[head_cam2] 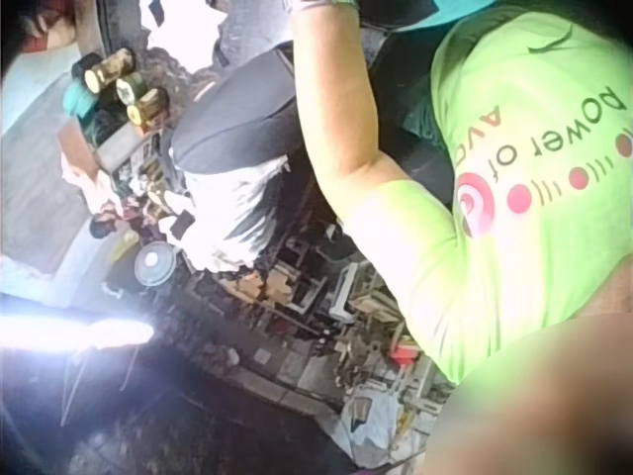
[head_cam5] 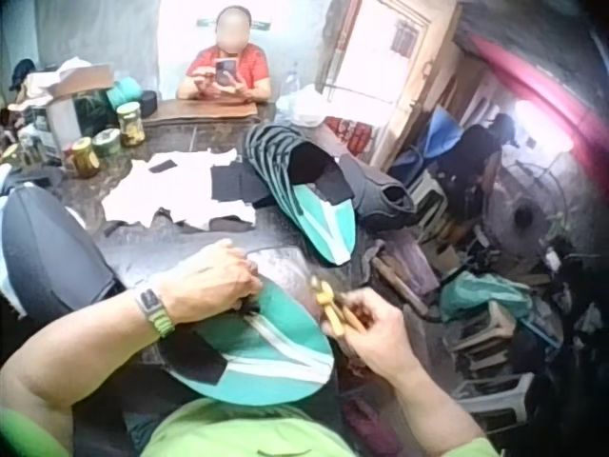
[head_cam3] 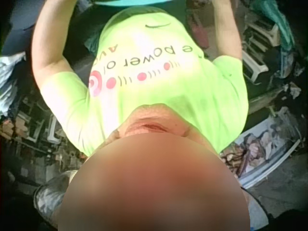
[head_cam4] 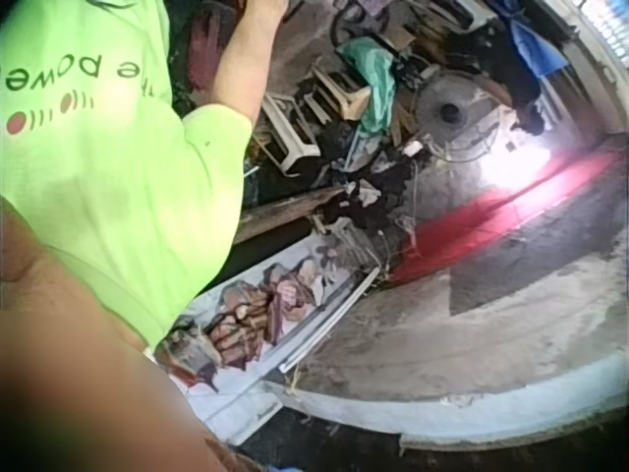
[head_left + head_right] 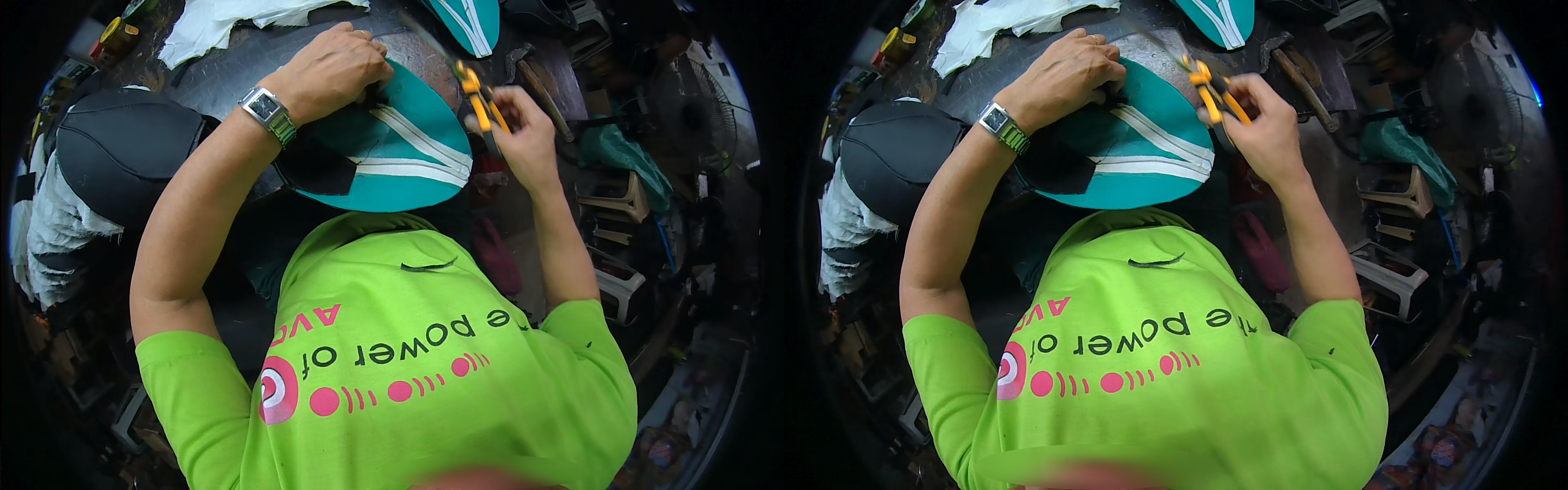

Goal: The person trims and fits white foam padding and black fabric into a motorcycle seat shell using shears. They repeatedly cut, tuck, and adjust the materials to conform to the seat's interior contours.

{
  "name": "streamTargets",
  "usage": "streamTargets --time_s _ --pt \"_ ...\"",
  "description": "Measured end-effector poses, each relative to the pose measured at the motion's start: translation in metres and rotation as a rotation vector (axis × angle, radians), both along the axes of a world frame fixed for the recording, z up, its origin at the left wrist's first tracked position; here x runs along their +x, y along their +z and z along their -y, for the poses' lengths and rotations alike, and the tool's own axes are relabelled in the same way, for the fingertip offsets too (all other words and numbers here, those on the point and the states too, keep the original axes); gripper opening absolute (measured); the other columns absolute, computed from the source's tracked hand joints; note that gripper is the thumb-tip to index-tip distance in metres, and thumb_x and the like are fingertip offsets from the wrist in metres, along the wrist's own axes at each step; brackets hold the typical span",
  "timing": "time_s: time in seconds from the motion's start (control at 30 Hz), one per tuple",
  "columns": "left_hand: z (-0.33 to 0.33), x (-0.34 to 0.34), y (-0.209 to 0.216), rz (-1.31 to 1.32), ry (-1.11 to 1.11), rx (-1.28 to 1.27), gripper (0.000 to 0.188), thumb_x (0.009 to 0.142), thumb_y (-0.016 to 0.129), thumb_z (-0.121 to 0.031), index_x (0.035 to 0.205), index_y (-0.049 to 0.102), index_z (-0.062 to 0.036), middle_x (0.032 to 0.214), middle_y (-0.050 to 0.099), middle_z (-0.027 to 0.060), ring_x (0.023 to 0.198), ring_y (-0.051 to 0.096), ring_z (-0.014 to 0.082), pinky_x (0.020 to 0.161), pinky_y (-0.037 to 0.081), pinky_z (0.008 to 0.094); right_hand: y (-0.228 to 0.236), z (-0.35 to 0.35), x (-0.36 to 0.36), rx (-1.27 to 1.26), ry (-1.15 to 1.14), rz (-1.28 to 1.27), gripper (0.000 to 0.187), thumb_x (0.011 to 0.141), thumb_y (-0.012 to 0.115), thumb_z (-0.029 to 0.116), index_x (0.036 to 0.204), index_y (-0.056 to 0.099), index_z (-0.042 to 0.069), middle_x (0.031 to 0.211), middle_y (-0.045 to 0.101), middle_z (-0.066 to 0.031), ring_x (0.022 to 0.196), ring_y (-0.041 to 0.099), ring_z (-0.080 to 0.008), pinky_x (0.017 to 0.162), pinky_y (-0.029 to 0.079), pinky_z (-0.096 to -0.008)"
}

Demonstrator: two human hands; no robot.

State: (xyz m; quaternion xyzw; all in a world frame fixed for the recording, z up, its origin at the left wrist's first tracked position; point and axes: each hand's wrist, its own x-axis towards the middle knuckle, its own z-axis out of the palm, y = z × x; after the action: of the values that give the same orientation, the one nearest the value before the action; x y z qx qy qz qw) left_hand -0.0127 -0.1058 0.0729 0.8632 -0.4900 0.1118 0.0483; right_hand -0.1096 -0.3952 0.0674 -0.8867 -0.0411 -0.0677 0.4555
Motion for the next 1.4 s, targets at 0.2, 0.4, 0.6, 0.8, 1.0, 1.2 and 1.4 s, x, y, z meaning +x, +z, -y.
streamTargets --time_s 0.2,0.4,0.6,0.8,1.0,1.2,1.4 --pt "-0.003 -0.001 0.006 -0.068 -0.016 -0.035 0.013 0.082 0.078 -0.014 0.095 0.077 -0.0116 0.099 0.069 0.0047 0.100 0.064 0.0252 0.093 0.047 0.0382 0.016 0.013 -0.049 -0.564 0.025 -0.005 0.035 0.074 0.078 0.019 0.105 0.067 0.007 0.088 0.071 -0.0116 0.082 0.068 -0.0298 0.077 0.047 -0.0403" --pt "-0.002 0.008 0.008 -0.280 0.034 -0.086 0.012 0.090 0.073 -0.014 0.100 0.077 -0.0089 0.099 0.073 0.0088 0.095 0.068 0.0269 0.091 0.050 0.0384 0.021 0.000 -0.047 -0.727 0.042 0.008 0.033 0.074 0.075 0.018 0.103 0.066 0.008 0.085 0.069 -0.0104 0.080 0.066 -0.0297 0.073 0.044 -0.0416" --pt "-0.002 0.011 0.009 -0.238 -0.013 -0.138 0.018 0.093 0.069 -0.020 0.105 0.077 -0.0097 0.097 0.076 0.0137 0.090 0.072 0.0321 0.084 0.056 0.0415 0.034 -0.004 -0.036 -0.650 0.062 -0.162 0.037 0.075 0.075 0.019 0.107 0.066 0.004 0.090 0.073 -0.0170 0.083 0.071 -0.0369 0.077 0.053 -0.0460" --pt "0.000 0.008 0.009 -0.306 0.061 -0.080 0.016 0.094 0.069 -0.018 0.104 0.076 -0.0075 0.100 0.074 0.0099 0.094 0.069 0.0279 0.090 0.051 0.0390 0.041 -0.014 -0.033 -0.731 0.104 -0.176 0.034 0.078 0.075 0.021 0.106 0.064 0.004 0.089 0.073 -0.0187 0.082 0.071 -0.0391 0.076 0.054 -0.0476" --pt "0.005 0.011 0.009 -0.278 0.069 -0.097 0.017 0.093 0.069 -0.017 0.104 0.076 -0.0058 0.101 0.076 0.0134 0.093 0.072 0.0304 0.086 0.055 0.0392 0.037 -0.010 -0.029 -0.649 0.150 -0.237 0.031 0.079 0.075 0.022 0.100 0.062 0.004 0.084 0.070 -0.0199 0.081 0.069 -0.0405 0.075 0.053 -0.0489" --pt "0.001 0.014 -0.001 -0.243 0.007 -0.137 0.017 0.093 0.069 -0.016 0.102 0.077 -0.0047 0.099 0.076 0.0137 0.091 0.073 0.0306 0.086 0.056 0.0391 0.034 -0.006 -0.025 -0.600 0.187 -0.289 0.029 0.079 0.075 0.022 0.099 0.062 0.005 0.082 0.069 -0.0196 0.080 0.069 -0.0395 0.074 0.052 -0.0484" --pt "0.004 -0.007 0.026 -0.147 0.009 -0.230 0.025 0.089 0.073 -0.013 0.113 0.071 -0.0068 0.115 0.071 0.0107 0.101 0.070 0.0308 0.089 0.054 0.0388 0.037 -0.004 -0.028 -0.671 0.143 -0.209 0.023 0.080 0.074 0.019 0.095 0.063 0.005 0.076 0.068 -0.0167 0.072 0.067 -0.0366 0.068 0.051 -0.0462"
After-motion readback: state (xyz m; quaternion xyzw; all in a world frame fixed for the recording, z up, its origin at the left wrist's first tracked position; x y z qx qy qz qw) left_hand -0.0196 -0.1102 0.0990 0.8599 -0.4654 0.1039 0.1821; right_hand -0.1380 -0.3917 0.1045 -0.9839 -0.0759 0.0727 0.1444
